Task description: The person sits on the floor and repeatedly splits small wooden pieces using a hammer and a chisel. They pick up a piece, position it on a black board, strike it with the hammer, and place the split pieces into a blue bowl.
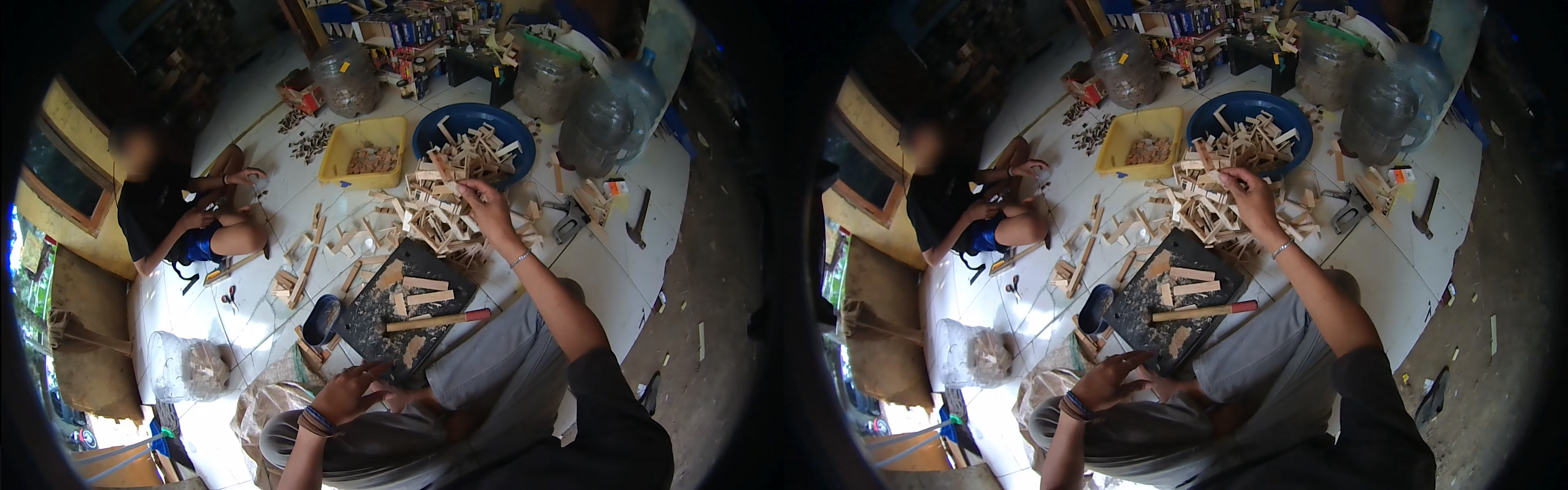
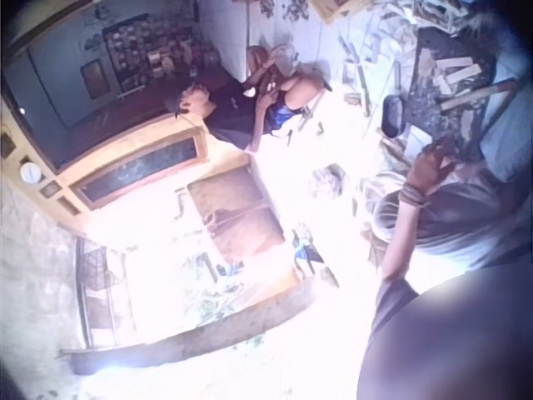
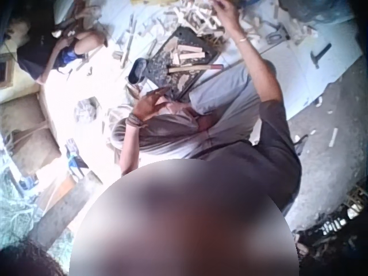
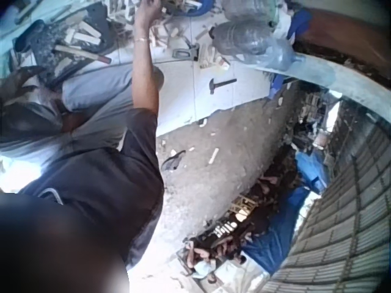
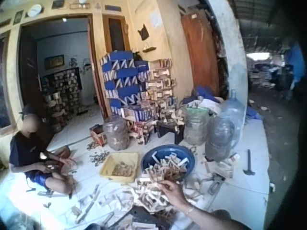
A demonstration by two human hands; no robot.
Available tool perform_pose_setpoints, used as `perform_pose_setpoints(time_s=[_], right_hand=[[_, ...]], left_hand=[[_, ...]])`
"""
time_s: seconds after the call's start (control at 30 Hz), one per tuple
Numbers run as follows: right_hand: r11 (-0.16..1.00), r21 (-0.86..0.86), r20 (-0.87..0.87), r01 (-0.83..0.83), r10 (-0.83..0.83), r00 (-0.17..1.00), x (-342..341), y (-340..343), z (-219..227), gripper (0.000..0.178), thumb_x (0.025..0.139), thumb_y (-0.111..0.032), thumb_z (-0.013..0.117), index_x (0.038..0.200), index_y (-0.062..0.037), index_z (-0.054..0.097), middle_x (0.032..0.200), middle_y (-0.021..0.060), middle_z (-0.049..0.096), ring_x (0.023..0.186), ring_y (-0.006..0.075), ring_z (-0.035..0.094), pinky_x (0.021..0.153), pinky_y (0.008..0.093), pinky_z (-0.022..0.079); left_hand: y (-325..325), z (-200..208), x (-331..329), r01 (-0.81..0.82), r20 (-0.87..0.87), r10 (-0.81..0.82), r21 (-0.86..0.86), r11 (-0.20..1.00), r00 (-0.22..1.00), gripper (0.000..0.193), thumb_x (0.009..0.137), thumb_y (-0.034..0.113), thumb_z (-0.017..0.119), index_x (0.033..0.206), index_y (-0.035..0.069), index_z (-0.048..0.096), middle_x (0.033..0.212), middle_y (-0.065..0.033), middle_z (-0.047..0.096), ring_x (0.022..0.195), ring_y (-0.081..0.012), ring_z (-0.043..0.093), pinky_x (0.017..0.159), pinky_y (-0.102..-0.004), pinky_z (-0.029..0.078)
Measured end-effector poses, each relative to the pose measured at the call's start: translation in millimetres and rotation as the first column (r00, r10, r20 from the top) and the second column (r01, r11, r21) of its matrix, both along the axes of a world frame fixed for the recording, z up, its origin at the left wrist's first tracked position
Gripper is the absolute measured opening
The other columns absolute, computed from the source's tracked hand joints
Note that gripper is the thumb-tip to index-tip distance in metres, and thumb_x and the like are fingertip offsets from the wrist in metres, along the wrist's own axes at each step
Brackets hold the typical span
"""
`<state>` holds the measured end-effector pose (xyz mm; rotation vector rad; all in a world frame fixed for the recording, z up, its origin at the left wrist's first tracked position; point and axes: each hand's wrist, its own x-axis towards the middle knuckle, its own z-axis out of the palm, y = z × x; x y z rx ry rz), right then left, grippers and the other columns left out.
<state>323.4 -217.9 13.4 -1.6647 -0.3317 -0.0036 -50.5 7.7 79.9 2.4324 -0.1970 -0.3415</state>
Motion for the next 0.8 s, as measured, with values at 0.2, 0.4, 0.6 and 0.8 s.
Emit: perform_pose_setpoints(time_s=[0.2, 0.4, 0.6, 0.8], right_hand=[[0.998, -0.045, 0.084, 0.050, -0.046, 0.995, 8, -10, -6, 0.032, 0.103, -0.030, 0.069, 0.122, -0.0049, 0.072, 0.111, 0.0036, 0.071, 0.106, 0.0116, 0.063, 0.094, 0.0294, 0.048], [0.946, -0.107, 0.388, 0.307, -0.245, 0.889, -51, -30, -16, 0.026, 0.104, -0.026, 0.066, 0.122, -0.0077, 0.069, 0.111, 0.0039, 0.072, 0.102, 0.0155, 0.066, 0.083, 0.0272, 0.050], [0.786, -0.528, 0.334, -0.322, 0.541, 0.772, -145, -37, -33, 0.023, 0.094, -0.031, 0.075, 0.098, -0.0088, 0.073, 0.092, 0.0066, 0.066, 0.084, 0.0293, 0.065, 0.077, 0.0417, 0.052], [0.652, -0.714, 0.375, -0.253, 0.663, 0.648, -165, -29, -41, 0.030, 0.091, -0.039, 0.076, 0.101, -0.0114, 0.069, 0.101, 0.0044, 0.061, 0.086, 0.0284, 0.060, 0.077, 0.0401, 0.051]], left_hand=[[0, -10, -5, -0.027, -0.075, 0.024, -0.043, 0.999, 0.997, 0.056, 0.095, 0.029, 0.074, 0.144, 0.006, 0.058, 0.127, -0.0229, 0.069, 0.116, -0.0416, 0.066, 0.098, -0.0478, 0.054], [-4, 7, -19, -0.087, -0.128, 0.079, -0.058, 0.995, 0.989, 0.058, 0.097, 0.034, 0.073, 0.144, 0.003, 0.057, 0.136, -0.0202, 0.066, 0.123, -0.0383, 0.064, 0.103, -0.0435, 0.051], [5, 11, -32, -0.135, -0.200, 0.122, -0.052, 0.989, 0.972, 0.057, 0.098, 0.034, 0.073, 0.142, 0.002, 0.059, 0.133, -0.0212, 0.067, 0.119, -0.0383, 0.067, 0.101, -0.0430, 0.053], [1, -13, -16, -0.066, -0.199, 0.055, -0.047, 0.997, 0.978, 0.056, 0.097, 0.034, 0.073, 0.142, 0.003, 0.059, 0.132, -0.0219, 0.067, 0.119, -0.0383, 0.066, 0.100, -0.0442, 0.052]])
